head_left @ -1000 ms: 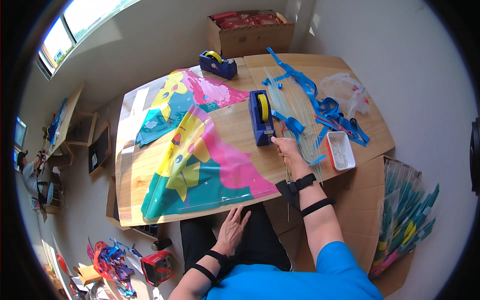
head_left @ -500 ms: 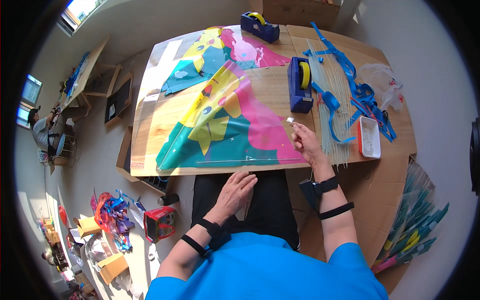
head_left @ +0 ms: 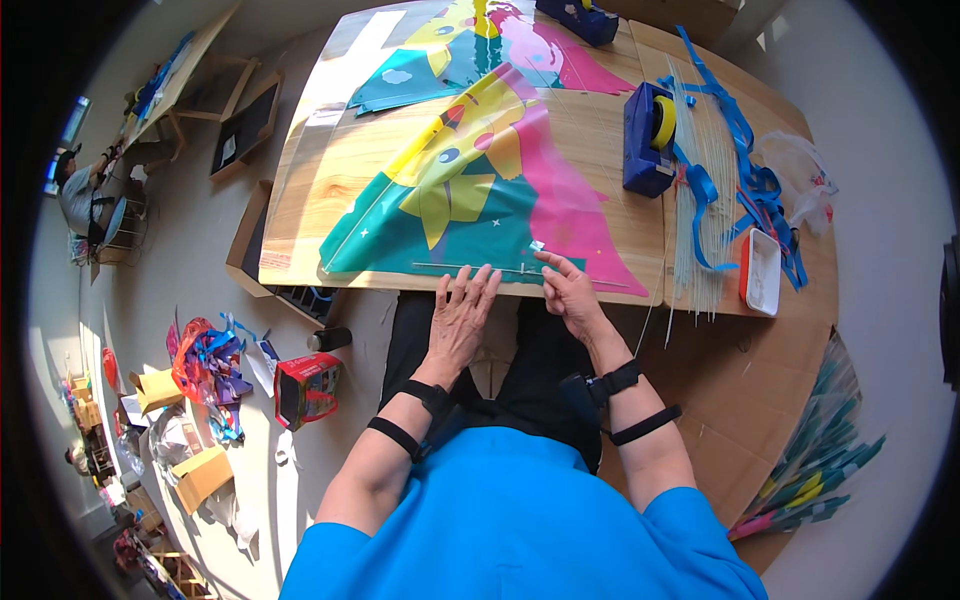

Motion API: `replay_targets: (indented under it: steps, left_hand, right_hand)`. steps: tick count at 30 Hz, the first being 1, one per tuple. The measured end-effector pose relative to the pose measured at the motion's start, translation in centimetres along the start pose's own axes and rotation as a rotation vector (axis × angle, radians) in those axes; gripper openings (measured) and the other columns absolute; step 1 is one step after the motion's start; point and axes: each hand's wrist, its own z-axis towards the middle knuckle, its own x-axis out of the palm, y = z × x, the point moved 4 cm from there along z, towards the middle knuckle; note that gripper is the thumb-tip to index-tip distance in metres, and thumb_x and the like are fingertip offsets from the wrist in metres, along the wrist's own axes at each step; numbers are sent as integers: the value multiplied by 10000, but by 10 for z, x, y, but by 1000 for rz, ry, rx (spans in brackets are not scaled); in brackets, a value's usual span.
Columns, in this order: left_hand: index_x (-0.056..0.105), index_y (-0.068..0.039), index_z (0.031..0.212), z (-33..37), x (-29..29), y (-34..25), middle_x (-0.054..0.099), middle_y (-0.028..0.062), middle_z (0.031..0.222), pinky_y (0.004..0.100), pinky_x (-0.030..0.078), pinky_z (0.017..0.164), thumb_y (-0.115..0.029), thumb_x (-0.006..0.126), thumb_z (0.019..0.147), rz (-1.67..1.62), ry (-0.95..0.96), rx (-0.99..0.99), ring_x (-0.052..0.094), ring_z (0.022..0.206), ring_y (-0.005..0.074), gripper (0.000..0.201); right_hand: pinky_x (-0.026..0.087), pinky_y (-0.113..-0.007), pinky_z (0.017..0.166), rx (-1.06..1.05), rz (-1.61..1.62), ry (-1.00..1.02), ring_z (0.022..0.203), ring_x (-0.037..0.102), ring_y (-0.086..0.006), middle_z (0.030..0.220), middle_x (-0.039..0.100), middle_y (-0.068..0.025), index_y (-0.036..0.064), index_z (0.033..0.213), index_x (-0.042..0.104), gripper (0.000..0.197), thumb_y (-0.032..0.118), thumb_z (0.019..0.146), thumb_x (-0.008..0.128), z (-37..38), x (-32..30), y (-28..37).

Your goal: Assembling a kite by attaching support rods and tape to a plastic sheet.

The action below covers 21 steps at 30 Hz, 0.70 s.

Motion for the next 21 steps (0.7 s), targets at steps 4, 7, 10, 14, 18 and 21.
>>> replay_targets:
  steps: [4, 7, 10, 14, 18, 21]
  left_hand:
    - [221, -122, 1478, 10, -9, 19, 313, 46, 1479, 486, 51, 1159, -229, 660, 787, -65, 11, -20, 226, 1395, 278, 825]
    - [167, -96, 1489, 8, -7, 42, 284, 60, 1498, 502, 11, 1160, -344, 707, 759, -185, 37, -129, 200, 1406, 287, 941]
    - [143, -68, 1489, 2, 4, 65, 245, 69, 1521, 521, 12, 1152, -413, 685, 784, -192, 15, -163, 190, 1411, 287, 954]
    - [122, -57, 1490, -2, 2, 87, 193, 75, 1545, 518, 11, 1153, -411, 673, 798, -208, -63, -213, 154, 1431, 275, 953]
    - [116, -36, 1485, -13, 3, 103, 192, 71, 1545, 500, 10, 1160, -378, 687, 794, -147, -12, -226, 158, 1434, 258, 959]
    - [138, -29, 1478, -23, 9, 109, 214, 71, 1537, 488, 26, 1165, -355, 701, 784, -148, 16, -177, 182, 1427, 246, 951]
  right_hand:
    - [394, -199, 527, -483, -237, -345, 545, 464, -66, 710, 561, -9, 40, 1320, 438, 375, 118, 957, 491, 1, -33, 29]
    - [454, -236, 630, -773, -666, -603, 646, 517, -102, 818, 589, -36, 19, 1369, 362, 445, 94, 947, 482, -6, -60, 38]
    - [474, -280, 704, -749, -774, -644, 765, 530, -143, 967, 563, -79, 19, 1413, 296, 530, 45, 916, 478, -10, -84, 28]
    - [451, -356, 832, -938, -1148, -721, 984, 551, -232, 1201, 526, -131, 44, 1413, 312, 548, 39, 899, 504, -24, -67, 33]
    - [381, -410, 991, -1071, -1405, -594, 1175, 506, -310, 1396, 423, -180, 65, 1431, 273, 587, 11, 895, 507, -50, -47, 36]
    - [358, -440, 1047, -1033, -1464, -547, 1245, 471, -336, 1435, 383, -198, 76, 1435, 258, 586, -9, 902, 488, -68, -54, 19]
